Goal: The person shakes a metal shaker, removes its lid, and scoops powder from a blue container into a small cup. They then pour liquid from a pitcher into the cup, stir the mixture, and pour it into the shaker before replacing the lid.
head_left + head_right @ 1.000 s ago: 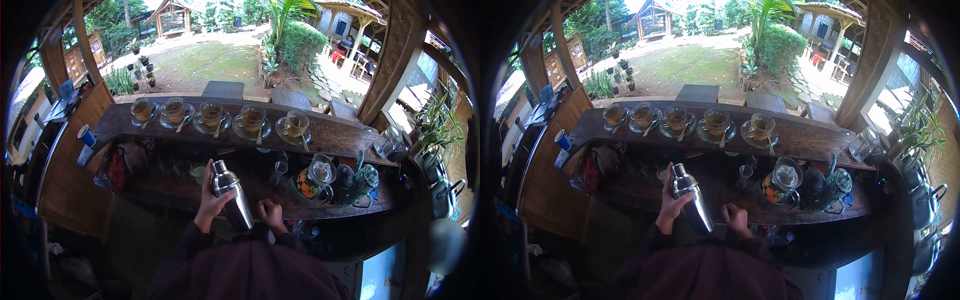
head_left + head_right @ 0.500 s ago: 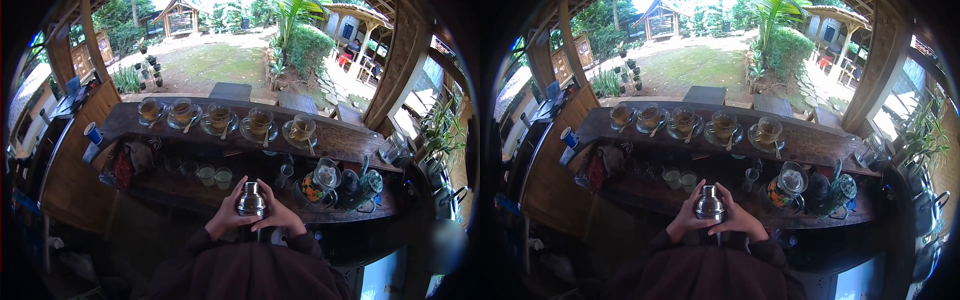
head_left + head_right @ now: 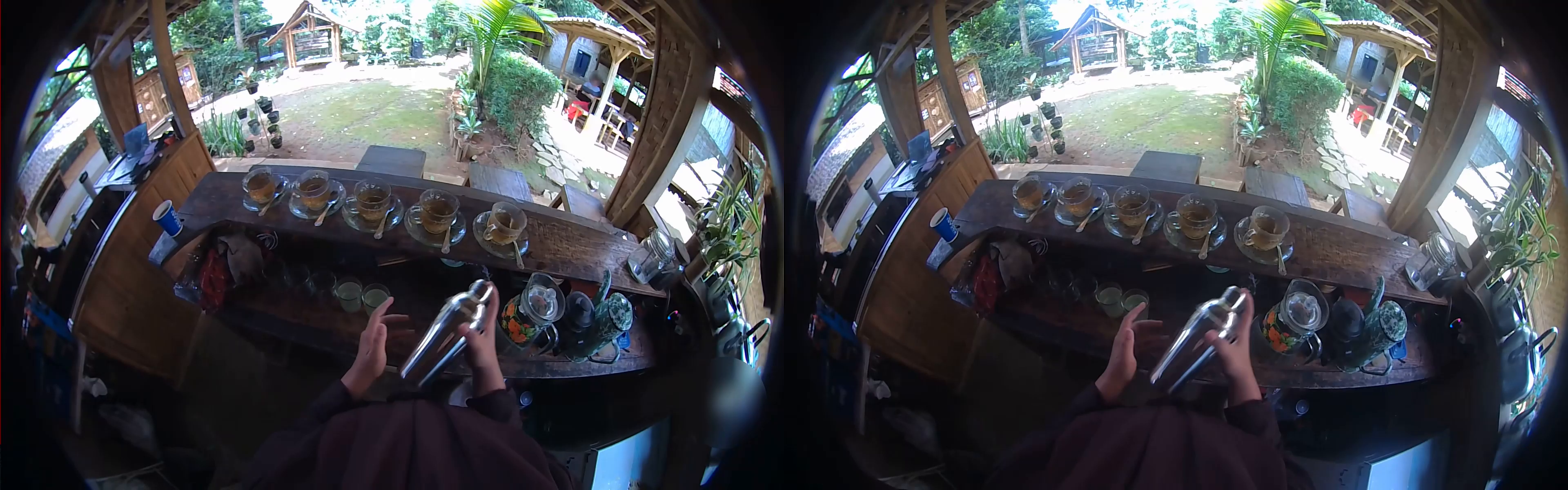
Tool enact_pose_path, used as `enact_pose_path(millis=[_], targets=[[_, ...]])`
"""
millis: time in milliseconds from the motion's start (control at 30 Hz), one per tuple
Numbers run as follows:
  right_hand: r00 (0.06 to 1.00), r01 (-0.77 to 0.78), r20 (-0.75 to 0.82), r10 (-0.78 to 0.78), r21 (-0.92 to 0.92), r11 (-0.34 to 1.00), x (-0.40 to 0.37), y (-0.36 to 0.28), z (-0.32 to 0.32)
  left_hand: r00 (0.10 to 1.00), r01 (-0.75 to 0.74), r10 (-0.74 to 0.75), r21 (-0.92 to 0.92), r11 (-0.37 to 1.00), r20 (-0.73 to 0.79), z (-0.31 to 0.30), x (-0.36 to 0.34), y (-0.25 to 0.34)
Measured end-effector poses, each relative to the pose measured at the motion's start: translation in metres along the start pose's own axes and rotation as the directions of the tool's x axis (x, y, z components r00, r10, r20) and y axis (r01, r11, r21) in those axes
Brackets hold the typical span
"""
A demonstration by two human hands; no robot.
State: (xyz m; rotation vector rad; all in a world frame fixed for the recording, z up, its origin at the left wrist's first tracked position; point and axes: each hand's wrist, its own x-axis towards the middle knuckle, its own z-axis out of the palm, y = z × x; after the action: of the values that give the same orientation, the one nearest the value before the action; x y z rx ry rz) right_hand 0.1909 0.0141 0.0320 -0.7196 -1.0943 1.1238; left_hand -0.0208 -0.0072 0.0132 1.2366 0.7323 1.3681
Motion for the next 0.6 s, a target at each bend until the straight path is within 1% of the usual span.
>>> enact_pose_path(millis=[33,67,100,167,200,233,300,333,367,400,433,467,500,533,567,600], targets=[[0.998,-0.035,-0.054,0.041,0.103,0.994,0.006,-0.010,0.001,0.996,0.069,-0.073,-0.084,0.994,-0.056,-0.005,-0.003,0.002],[0.986,-0.066,-0.144,0.080,0.100,0.993,0.008,-0.019,0.004,0.988,0.106,-0.115,-0.096,0.990,-0.103,-0.009,-0.008,0.005],[0.975,-0.095,-0.192,0.112,0.096,0.991,0.010,-0.020,0.003,0.988,0.107,-0.117,-0.092,0.990,-0.102,-0.015,-0.013,0.005],[0.997,-0.050,-0.062,0.048,-0.018,0.999,0.010,-0.013,0.002,0.973,0.106,-0.105,-0.002,0.994,-0.206,-0.027,-0.023,0.000],[0.993,-0.108,0.034,0.112,-0.103,0.989,0.005,-0.014,0.005,0.972,0.026,-0.008,0.073,0.997,-0.236,-0.034,-0.024,-0.008],[0.988,-0.101,0.105,0.112,-0.102,0.990,0.001,-0.008,0.008,0.971,0.025,-0.005,0.079,0.997,-0.238,-0.042,-0.028,-0.013],[0.955,-0.179,0.215,0.206,-0.138,0.974,-0.006,-0.010,0.014,0.921,0.096,0.011,0.253,0.963,-0.389,-0.056,-0.033,-0.017],[0.948,-0.203,0.220,0.230,-0.139,0.969,-0.006,-0.009,0.012,0.919,0.093,0.018,0.260,0.961,-0.395,-0.064,-0.031,-0.017],[0.960,-0.154,0.210,0.186,-0.163,0.975,-0.004,0.000,0.004,0.885,0.061,0.081,0.287,0.956,-0.458,-0.072,-0.028,-0.017],[0.972,-0.148,0.164,0.170,-0.136,0.979,-0.001,-0.006,0.003,0.846,0.031,0.143,0.317,0.948,-0.513,-0.080,-0.026,-0.017],[0.982,-0.140,0.114,0.153,-0.110,0.984,0.001,-0.014,0.005,0.846,0.027,0.150,0.323,0.946,-0.511,-0.091,-0.023,-0.016],[0.989,-0.142,0.029,0.144,-0.066,0.988,0.003,-0.019,0.006,0.826,0.034,0.170,0.349,0.937,-0.537,-0.104,-0.019,-0.015],[0.982,-0.187,0.009,0.187,0.006,0.982,0.005,-0.020,0.000,0.805,0.042,0.189,0.372,0.927,-0.563,-0.114,-0.016,-0.014],[0.989,-0.143,-0.034,0.144,0.034,0.989,0.006,-0.018,0.000,0.784,0.035,0.195,0.355,0.934,-0.589,-0.120,-0.011,-0.011],[0.992,-0.099,-0.076,0.103,0.059,0.993,0.006,-0.015,0.000,0.784,0.030,0.200,0.357,0.933,-0.588,-0.130,-0.008,-0.015],[0.995,-0.090,-0.046,0.091,0.032,0.995,0.005,-0.009,-0.001,0.740,0.011,0.277,0.423,0.906,-0.613,-0.144,-0.004,-0.023]])
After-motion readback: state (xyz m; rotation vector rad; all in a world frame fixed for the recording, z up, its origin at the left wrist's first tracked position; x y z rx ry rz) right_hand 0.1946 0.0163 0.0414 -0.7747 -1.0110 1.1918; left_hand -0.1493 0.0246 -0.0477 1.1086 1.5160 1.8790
